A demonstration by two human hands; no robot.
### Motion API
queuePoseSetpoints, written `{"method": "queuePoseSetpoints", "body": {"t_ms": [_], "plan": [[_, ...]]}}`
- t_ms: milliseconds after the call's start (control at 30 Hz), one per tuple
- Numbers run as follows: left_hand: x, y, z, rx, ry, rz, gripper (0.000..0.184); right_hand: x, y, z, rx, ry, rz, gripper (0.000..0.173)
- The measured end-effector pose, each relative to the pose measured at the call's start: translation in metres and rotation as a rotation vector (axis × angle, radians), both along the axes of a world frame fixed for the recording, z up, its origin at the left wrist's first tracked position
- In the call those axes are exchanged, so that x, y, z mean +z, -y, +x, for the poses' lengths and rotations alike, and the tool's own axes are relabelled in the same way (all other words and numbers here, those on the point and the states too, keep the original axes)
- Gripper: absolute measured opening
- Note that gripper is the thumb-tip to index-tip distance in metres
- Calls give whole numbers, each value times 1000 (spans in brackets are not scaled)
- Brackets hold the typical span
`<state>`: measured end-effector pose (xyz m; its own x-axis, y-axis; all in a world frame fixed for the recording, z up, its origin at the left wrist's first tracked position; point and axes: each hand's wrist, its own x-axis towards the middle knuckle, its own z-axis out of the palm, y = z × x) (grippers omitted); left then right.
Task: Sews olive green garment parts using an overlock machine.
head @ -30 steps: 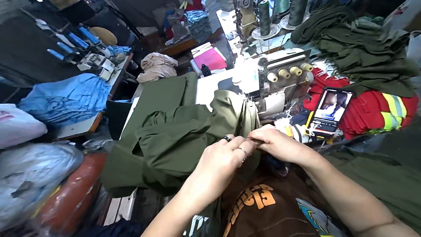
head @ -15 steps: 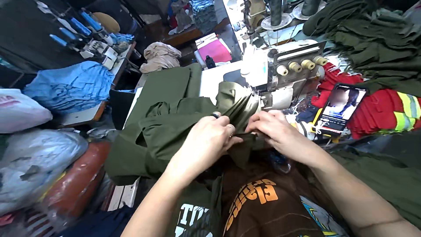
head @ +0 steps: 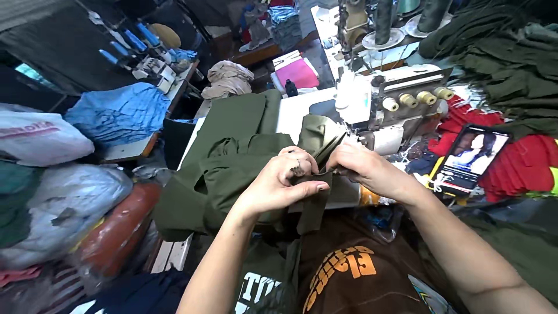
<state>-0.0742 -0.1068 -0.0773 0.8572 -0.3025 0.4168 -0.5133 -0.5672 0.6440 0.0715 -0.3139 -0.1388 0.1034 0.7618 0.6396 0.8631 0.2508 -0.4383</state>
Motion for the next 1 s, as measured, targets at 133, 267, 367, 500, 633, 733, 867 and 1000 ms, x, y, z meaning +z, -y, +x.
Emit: {"method": "queuePoseSetpoints", "body": {"t_ms": [133, 267, 367, 500, 633, 733, 867, 1000], "plan": [[1, 3, -2, 8, -9, -6, 30, 1, -2, -2, 1, -29, 50, 13], [4, 6, -2, 3, -8, 14, 30, -2, 7, -5, 177, -522, 249, 13], [5, 6, 0, 3, -4, 31, 31, -5, 15, -2, 86, -849, 422, 14], [9, 10, 3, -20, -6, 48, 34, -27, 16, 14, -202, -514, 16, 29], [27, 31, 15, -97, 23, 177, 36, -29, 17, -1, -74, -408, -15, 18], [41, 44, 26, -156, 43, 322, 41, -20, 34, -15, 78, -506, 129, 19], [44, 39, 49, -242, 17, 510, 50, -47, 69, -39, 27, -724, 116, 19], [23, 19, 77, -271, -101, 559, 54, -90, 89, -62, -2, -980, 142, 18]]}}
